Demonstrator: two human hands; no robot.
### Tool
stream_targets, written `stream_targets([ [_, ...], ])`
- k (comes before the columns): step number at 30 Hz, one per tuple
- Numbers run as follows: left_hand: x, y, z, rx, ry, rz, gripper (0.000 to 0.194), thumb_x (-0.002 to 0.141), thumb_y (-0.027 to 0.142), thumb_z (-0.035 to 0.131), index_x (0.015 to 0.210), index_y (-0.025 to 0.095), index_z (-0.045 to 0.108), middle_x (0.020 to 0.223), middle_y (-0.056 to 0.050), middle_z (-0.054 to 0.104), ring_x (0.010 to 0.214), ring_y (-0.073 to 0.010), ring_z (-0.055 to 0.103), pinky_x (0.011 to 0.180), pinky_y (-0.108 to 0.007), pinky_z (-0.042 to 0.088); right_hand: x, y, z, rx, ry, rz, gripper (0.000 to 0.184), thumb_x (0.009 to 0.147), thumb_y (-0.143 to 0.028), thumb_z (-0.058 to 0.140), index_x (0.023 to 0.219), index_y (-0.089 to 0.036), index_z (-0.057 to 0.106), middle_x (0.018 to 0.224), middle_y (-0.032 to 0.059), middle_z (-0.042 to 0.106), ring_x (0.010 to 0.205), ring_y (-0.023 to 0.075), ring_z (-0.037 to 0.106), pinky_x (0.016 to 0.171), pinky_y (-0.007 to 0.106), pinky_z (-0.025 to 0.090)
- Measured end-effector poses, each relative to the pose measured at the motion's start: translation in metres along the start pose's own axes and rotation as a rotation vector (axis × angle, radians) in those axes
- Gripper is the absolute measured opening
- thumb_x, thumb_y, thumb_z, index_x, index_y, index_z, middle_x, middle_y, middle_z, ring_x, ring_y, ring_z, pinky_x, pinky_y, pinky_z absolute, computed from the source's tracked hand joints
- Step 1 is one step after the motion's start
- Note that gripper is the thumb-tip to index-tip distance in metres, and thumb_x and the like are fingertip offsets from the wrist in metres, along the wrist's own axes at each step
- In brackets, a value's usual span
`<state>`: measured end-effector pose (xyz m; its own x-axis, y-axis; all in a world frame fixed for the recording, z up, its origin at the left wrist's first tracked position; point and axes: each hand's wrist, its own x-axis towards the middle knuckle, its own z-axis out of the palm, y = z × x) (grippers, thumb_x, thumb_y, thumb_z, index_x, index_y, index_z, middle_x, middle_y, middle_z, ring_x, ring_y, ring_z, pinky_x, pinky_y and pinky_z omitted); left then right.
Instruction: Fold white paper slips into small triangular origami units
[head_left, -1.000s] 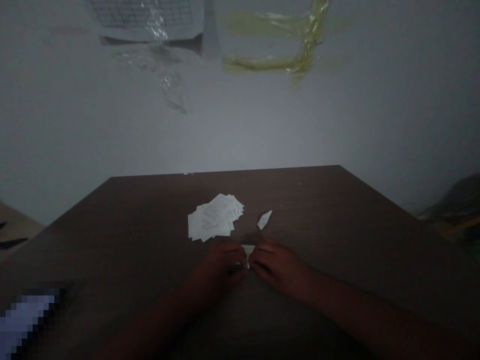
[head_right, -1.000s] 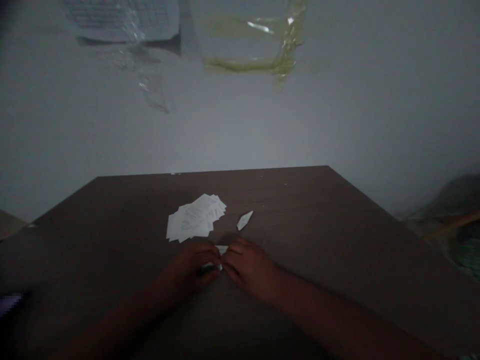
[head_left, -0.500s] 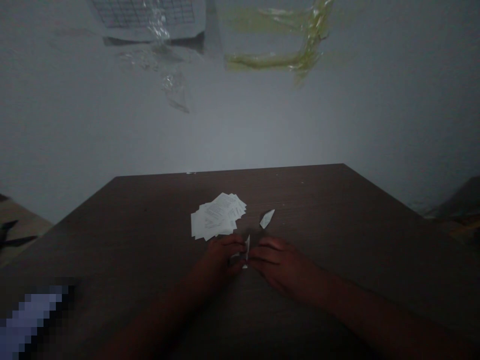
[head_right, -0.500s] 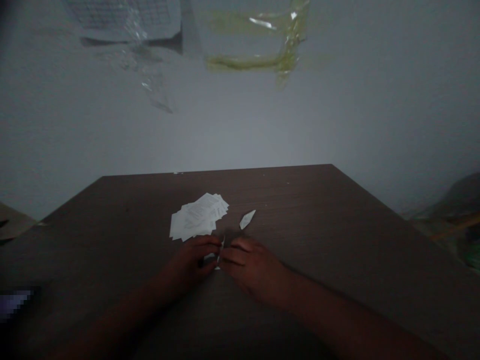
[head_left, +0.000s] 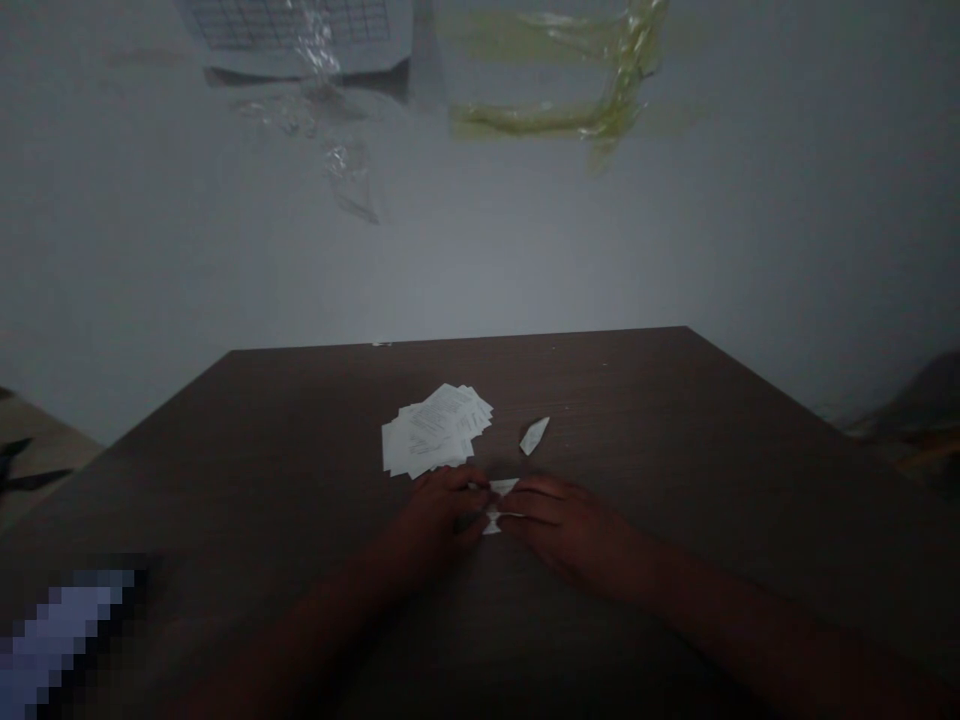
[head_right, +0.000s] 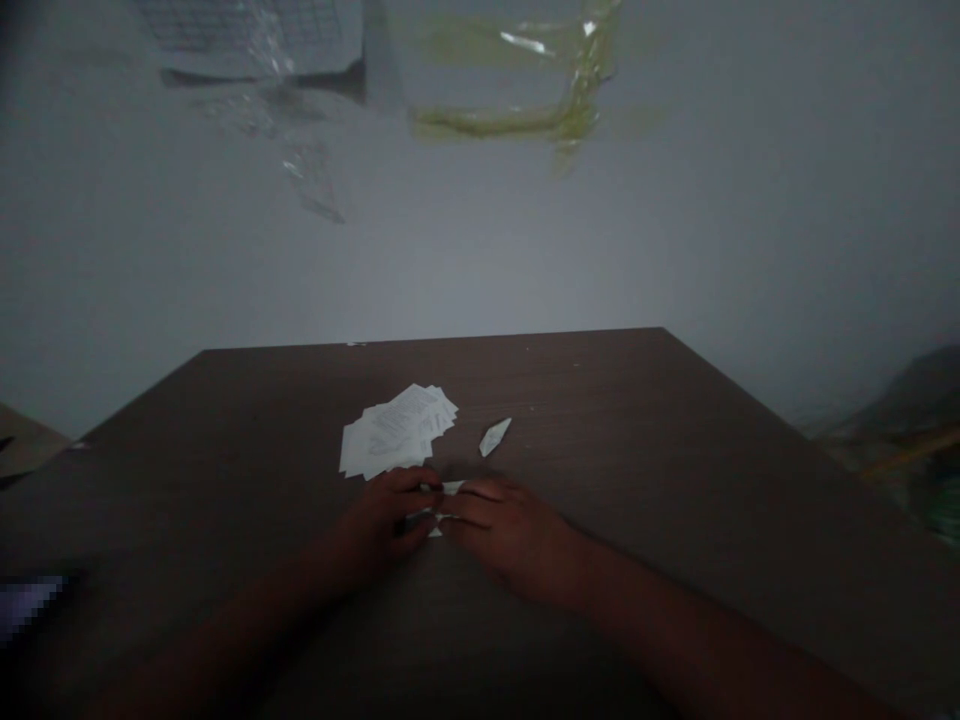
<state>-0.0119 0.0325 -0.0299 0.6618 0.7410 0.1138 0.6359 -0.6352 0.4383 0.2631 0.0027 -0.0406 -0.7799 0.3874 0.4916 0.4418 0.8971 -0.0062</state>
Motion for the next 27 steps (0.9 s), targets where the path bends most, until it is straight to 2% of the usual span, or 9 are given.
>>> stream_targets([
  [3,-0.002,-0.004,-0.001,-0.015,0.001,-0.020,0.040,0.101,0.009,0.075,0.136,0.027,0.086,0.150,-0.008,0.081,0.142,-0.0304,0.074,0.129,-0.048,0.054,0.002,-0.001,-0.005,-0.038,-0.056,0.070,0.017,0.109,-0.007,0.069,0.107,-0.021,0.079,0.106,0.0071,0.083,0.098,0.0247,0.073,0.090,0.039,0.061],
  [5,-0.004,-0.007,-0.001,-0.037,-0.002,-0.036,0.042,0.102,0.010,0.074,0.139,0.027,0.085,0.152,-0.008,0.081,0.146,-0.0308,0.072,0.131,-0.049,0.052,0.003,-0.002,-0.009,-0.036,-0.103,0.100,0.016,0.106,-0.009,0.071,0.098,-0.022,0.075,0.098,0.0053,0.080,0.092,0.0242,0.069,0.084,0.038,0.059],
  [9,-0.007,-0.008,-0.003,-0.082,0.001,-0.045,0.043,0.103,0.011,0.070,0.141,0.025,0.084,0.156,-0.009,0.079,0.150,-0.0311,0.070,0.134,-0.050,0.051,0.002,0.000,-0.011,0.002,-0.081,0.135,0.007,0.106,-0.017,0.074,0.101,-0.021,0.076,0.096,0.0058,0.076,0.092,0.0244,0.067,0.083,0.039,0.057],
  [14,-0.006,-0.008,-0.001,-0.084,-0.009,-0.034,0.043,0.100,0.015,0.080,0.141,0.025,0.084,0.155,-0.011,0.079,0.150,-0.0343,0.069,0.133,-0.057,0.051,-0.003,0.003,0.000,0.036,-0.002,0.180,0.016,0.109,-0.013,0.068,0.097,-0.022,0.075,0.094,0.0044,0.073,0.086,0.0213,0.066,0.077,0.035,0.054],
  [19,-0.003,-0.006,0.002,-0.062,0.003,-0.008,0.037,0.098,0.019,0.086,0.133,0.028,0.086,0.146,-0.009,0.083,0.141,-0.0349,0.074,0.129,-0.059,0.053,0.000,-0.003,0.012,0.191,0.135,0.219,0.015,0.112,-0.011,0.067,0.112,-0.021,0.077,0.099,0.0044,0.077,0.087,0.0193,0.072,0.076,0.031,0.058],
  [23,-0.001,-0.001,0.000,-0.040,-0.016,-0.006,0.039,0.097,0.022,0.090,0.135,0.030,0.086,0.146,-0.008,0.083,0.141,-0.0361,0.074,0.128,-0.059,0.053,0.006,-0.003,0.011,0.150,0.213,0.144,0.015,0.111,-0.013,0.068,0.119,-0.021,0.077,0.110,0.0091,0.080,0.095,0.0239,0.073,0.079,0.036,0.061],
  [27,0.001,0.002,-0.001,-0.029,-0.042,-0.007,0.040,0.096,0.022,0.093,0.134,0.031,0.087,0.145,-0.008,0.083,0.140,-0.0365,0.075,0.129,-0.060,0.053,0.008,0.002,0.012,0.154,0.209,0.115,0.016,0.111,-0.012,0.068,0.120,-0.023,0.076,0.114,0.0090,0.081,0.101,0.0258,0.073,0.089,0.042,0.065],
])
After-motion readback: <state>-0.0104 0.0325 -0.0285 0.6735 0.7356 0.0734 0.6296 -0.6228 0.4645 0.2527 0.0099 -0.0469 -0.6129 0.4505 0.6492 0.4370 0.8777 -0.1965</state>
